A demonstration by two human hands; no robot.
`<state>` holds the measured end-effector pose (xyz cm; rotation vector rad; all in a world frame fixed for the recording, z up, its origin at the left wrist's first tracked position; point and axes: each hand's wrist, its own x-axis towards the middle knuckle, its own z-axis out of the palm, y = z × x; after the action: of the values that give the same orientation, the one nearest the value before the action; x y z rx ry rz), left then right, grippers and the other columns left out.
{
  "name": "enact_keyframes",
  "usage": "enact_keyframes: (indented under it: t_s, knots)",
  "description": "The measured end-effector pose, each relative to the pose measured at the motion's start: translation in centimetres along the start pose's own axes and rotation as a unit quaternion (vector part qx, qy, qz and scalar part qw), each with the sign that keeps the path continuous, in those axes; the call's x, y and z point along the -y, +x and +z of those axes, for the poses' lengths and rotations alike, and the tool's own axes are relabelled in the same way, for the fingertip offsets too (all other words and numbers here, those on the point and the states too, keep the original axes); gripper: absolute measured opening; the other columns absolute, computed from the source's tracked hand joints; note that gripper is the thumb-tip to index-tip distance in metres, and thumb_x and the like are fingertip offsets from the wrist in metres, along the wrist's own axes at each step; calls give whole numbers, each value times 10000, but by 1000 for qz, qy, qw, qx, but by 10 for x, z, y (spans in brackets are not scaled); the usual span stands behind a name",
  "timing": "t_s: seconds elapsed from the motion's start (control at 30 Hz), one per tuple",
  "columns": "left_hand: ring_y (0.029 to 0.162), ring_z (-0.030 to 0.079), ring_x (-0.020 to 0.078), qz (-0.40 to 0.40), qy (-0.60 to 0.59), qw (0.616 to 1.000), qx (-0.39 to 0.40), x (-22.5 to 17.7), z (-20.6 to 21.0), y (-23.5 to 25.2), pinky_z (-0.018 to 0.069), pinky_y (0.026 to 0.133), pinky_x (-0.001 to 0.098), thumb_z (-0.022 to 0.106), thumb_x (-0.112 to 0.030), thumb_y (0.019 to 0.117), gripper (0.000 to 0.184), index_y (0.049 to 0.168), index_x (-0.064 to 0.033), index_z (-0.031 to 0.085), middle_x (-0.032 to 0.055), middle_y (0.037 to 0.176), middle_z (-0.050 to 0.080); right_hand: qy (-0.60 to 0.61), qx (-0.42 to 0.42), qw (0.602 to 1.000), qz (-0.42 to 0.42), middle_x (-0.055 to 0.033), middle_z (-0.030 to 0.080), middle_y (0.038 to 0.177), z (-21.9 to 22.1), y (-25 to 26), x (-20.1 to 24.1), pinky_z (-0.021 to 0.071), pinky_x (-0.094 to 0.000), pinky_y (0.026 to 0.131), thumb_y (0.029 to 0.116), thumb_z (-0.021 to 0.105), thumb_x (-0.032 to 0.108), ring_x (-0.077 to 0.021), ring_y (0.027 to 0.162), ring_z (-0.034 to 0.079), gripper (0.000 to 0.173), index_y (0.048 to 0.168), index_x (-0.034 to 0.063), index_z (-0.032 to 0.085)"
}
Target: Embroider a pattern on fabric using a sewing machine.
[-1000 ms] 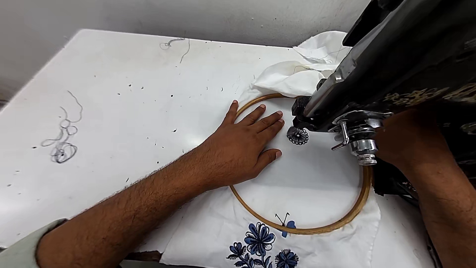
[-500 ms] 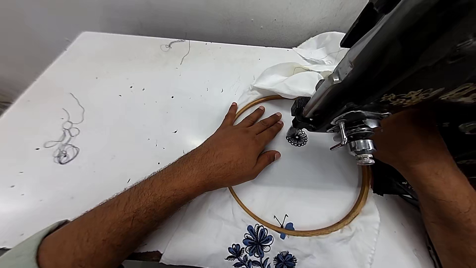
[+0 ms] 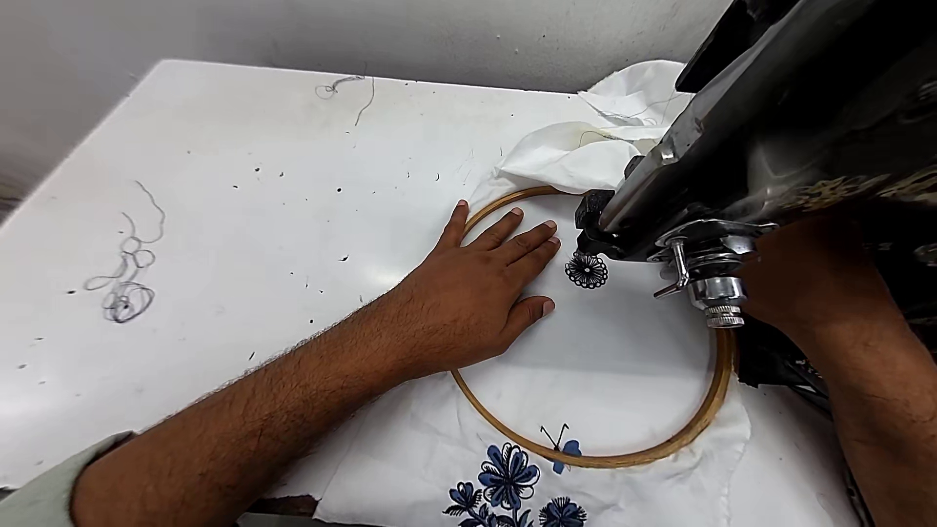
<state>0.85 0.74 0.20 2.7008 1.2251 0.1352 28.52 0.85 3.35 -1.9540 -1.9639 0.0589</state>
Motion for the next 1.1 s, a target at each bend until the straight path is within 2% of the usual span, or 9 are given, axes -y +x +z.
enact_keyframes:
  t_s: [0.1, 0.2, 0.33, 0.47, 0.6, 0.7, 0.9, 1.1]
  knots:
    - [1576, 223, 265, 3, 2, 1000, 8, -2, -2, -2, 83, 1213, 721, 260, -546, 1078, 647, 1595, -186, 408, -27, 1678, 325, -10, 26, 999, 33, -138, 527, 660, -5, -3, 3, 374, -507, 568, 906, 727, 172, -288, 633, 514, 308, 697, 42, 543]
    - [1579, 214, 263, 2, 2, 1000, 14, 0, -3, -3, 91, 1212, 720, 264, -553, 1075, 650, 1602, -196, 393, -31, 1681, 317, -4, 15, 1000, 22, -120, 508, 641, -2, -4, 3, 362, -493, 559, 904, 710, 196, -274, 615, 500, 326, 679, 50, 524]
    - [1574, 232, 259, 0, -1, 1000, -5, 1, 1, 0, 82, 1213, 717, 268, -547, 1076, 647, 1594, -185, 409, -26, 1675, 332, 4, -1, 1000, -1, -133, 539, 693, 0, -1, 0, 379, -498, 585, 904, 688, 222, -266, 643, 518, 293, 739, 19, 558]
    - [1577, 219, 263, 1, 2, 1000, 7, -4, -2, -3, 86, 1218, 710, 261, -532, 1081, 636, 1593, -186, 410, -30, 1678, 325, -12, 28, 999, 43, -141, 538, 678, -5, -1, 3, 377, -515, 571, 916, 722, 193, -294, 649, 527, 299, 718, 45, 554]
    - [1577, 219, 261, -2, -1, 1000, 11, -1, -2, -4, 95, 1213, 712, 269, -548, 1076, 644, 1601, -197, 396, -34, 1681, 317, 2, 4, 1000, 13, -105, 517, 649, 0, -3, 0, 363, -492, 560, 888, 705, 216, -257, 617, 503, 303, 688, 60, 539]
    - [1574, 231, 255, -3, -4, 1000, -2, 1, 0, -1, 89, 1214, 714, 268, -545, 1077, 644, 1595, -189, 406, -30, 1676, 329, 13, -12, 1000, -3, -117, 539, 701, 2, -1, -1, 382, -493, 592, 884, 702, 232, -247, 653, 516, 286, 735, 37, 556]
    - [1576, 222, 267, 2, 0, 1000, 9, -3, -1, -4, 86, 1210, 722, 267, -537, 1078, 642, 1598, -184, 400, -26, 1680, 320, -1, 22, 999, 28, -119, 519, 665, -4, -2, 3, 366, -493, 566, 903, 709, 164, -266, 630, 503, 294, 703, 40, 532]
    - [1570, 245, 260, 0, -2, 1000, -5, 2, 1, -1, 87, 1209, 723, 274, -541, 1077, 646, 1597, -180, 403, -17, 1675, 334, 15, -13, 1000, -4, -102, 526, 699, 2, -1, 0, 379, -471, 596, 900, 679, 247, -220, 647, 501, 289, 746, 37, 556]
